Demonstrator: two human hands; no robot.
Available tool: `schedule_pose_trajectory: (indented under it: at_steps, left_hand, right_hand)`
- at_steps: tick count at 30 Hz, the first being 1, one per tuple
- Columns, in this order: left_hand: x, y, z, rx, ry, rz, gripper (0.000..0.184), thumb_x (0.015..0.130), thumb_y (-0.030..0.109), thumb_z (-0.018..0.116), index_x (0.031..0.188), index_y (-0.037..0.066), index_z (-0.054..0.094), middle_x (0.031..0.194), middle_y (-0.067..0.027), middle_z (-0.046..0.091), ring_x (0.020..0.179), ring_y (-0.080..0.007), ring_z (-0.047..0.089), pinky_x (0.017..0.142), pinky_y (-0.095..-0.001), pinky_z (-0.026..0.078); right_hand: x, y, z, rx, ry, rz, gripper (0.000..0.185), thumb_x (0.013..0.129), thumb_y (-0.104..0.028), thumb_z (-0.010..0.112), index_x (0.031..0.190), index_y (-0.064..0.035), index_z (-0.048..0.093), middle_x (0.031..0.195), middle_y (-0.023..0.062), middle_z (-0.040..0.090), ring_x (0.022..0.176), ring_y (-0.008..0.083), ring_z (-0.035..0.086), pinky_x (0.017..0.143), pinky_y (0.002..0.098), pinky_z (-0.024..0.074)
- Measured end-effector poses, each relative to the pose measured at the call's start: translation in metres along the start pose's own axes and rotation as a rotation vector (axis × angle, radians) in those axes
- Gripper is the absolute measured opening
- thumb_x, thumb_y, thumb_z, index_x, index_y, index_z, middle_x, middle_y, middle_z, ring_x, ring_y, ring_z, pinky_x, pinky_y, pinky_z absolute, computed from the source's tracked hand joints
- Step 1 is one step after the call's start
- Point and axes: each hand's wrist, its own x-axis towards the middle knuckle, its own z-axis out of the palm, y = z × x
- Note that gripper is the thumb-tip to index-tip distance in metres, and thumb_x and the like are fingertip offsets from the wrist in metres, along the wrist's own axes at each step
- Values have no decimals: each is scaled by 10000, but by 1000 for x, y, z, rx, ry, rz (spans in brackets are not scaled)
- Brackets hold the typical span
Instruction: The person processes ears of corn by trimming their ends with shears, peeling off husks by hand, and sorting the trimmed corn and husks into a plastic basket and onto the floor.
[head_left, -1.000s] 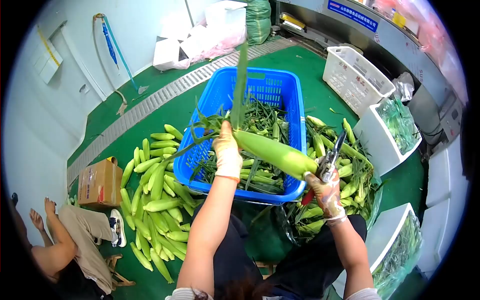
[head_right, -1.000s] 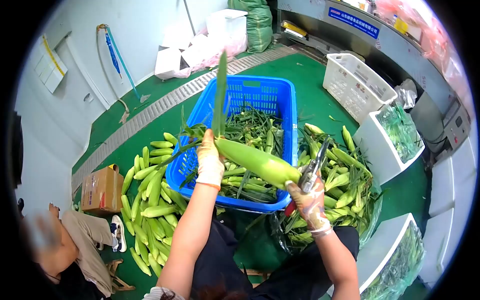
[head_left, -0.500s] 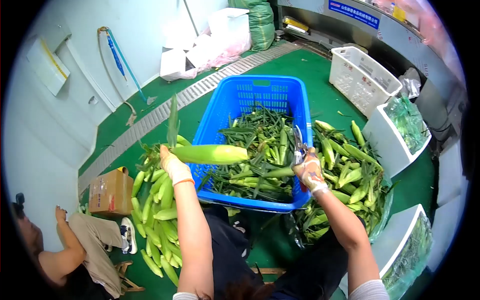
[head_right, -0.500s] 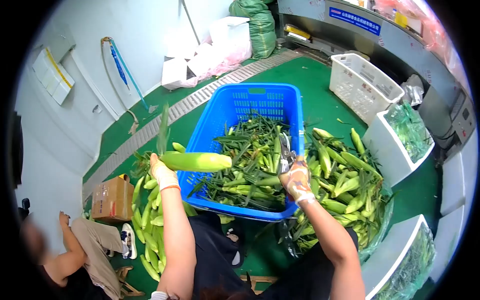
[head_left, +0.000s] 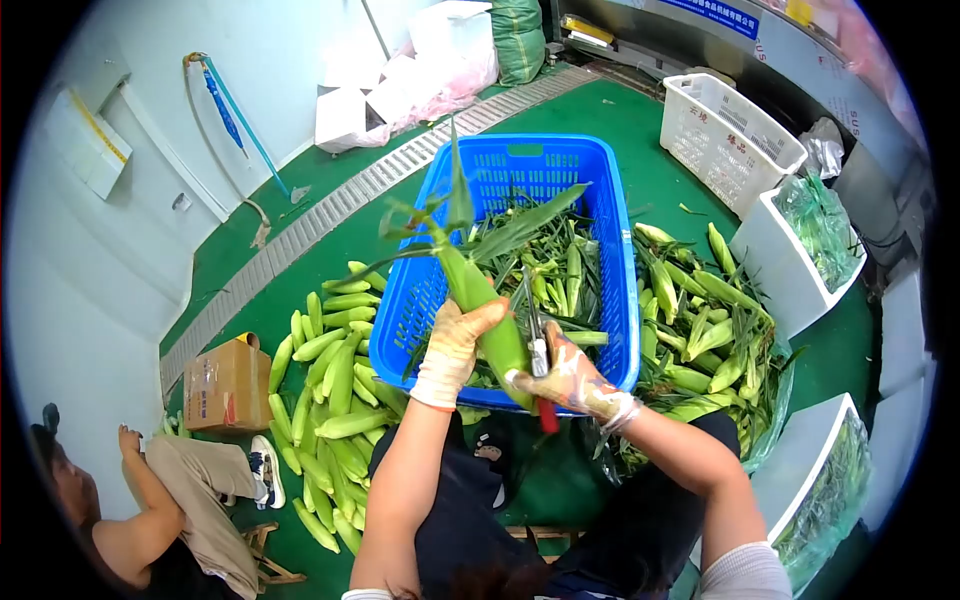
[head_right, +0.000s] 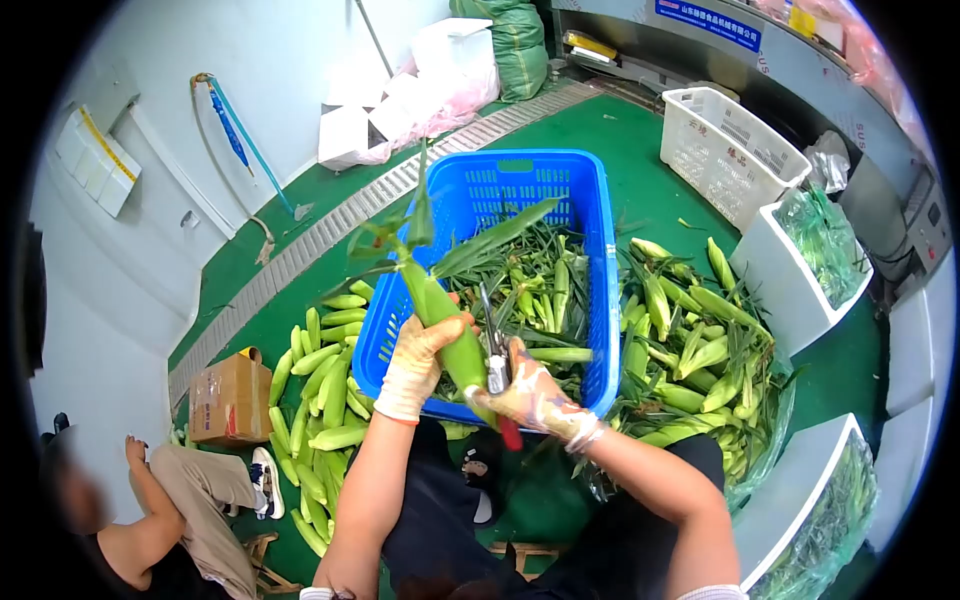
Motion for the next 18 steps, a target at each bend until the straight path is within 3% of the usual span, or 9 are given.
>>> schedule_pose_trajectory:
  at_steps: [3,4,5,9,11,13,15,17,18]
  left_hand:
    - [14,-8,-32,290,4,172,540,718,148,798,1155,27,507,901,-91,638,807,-185,638,757,-330,533]
    - [7,1,-29,371,58,182,491,719,141,792,1119,36,528,865,-57,636,741,-154,626,673,-298,534]
    - [1,11,-28,425,43,16,551,709,99,787,1182,13,517,905,-44,624,802,-133,590,705,-276,517]
    - [-10,7,-13,536,-131,-2,429,727,135,767,1092,3,585,901,-29,626,773,-106,573,710,-265,495]
    - [-13,11,-8,570,-168,-89,442,720,136,763,1099,-4,583,883,-24,626,745,-99,569,710,-258,488]
    - [-17,19,-4,538,-361,-223,428,713,115,753,1088,-6,586,849,-27,630,727,-99,568,705,-259,489]
    - [-14,16,-15,617,-489,-167,371,681,81,735,1020,-3,611,772,-15,620,688,-93,563,649,-254,478]
    - [-10,26,-18,601,-567,-372,345,666,97,745,977,5,626,765,-14,620,671,-94,560,624,-251,470]
    - [-5,23,-25,596,-552,-445,325,667,106,754,951,9,629,766,-13,618,664,-98,557,619,-250,467]
  right_hand:
    - [-17,1,-25,-178,-203,60,724,685,-411,769,1141,49,446,907,189,598,871,325,596,823,385,469]
    - [-17,2,-28,-215,-222,83,735,673,-443,774,1115,42,443,911,203,593,877,325,593,816,389,462]
    - [-18,4,-28,-216,-207,65,705,669,-450,776,1074,23,446,893,203,586,850,317,585,797,391,454]
    - [2,20,-26,25,-307,38,574,703,-350,789,1038,-26,455,844,66,513,817,172,518,760,331,440]
    - [8,11,-36,117,-344,8,571,710,-324,785,1068,-19,459,886,73,537,844,163,525,774,330,446]
    - [15,5,-60,-142,-420,3,611,688,-320,791,1110,-21,467,947,81,571,860,159,544,767,321,461]
    - [15,-1,-77,-159,-544,-80,574,674,-308,798,1075,-28,497,917,62,573,833,155,540,750,311,460]
    - [18,12,-76,-6,-614,-128,540,680,-334,785,1029,2,548,825,68,594,750,177,538,699,326,452]
    - [13,16,-69,106,-605,-39,495,682,-324,777,985,1,561,800,65,597,720,169,537,672,321,450]
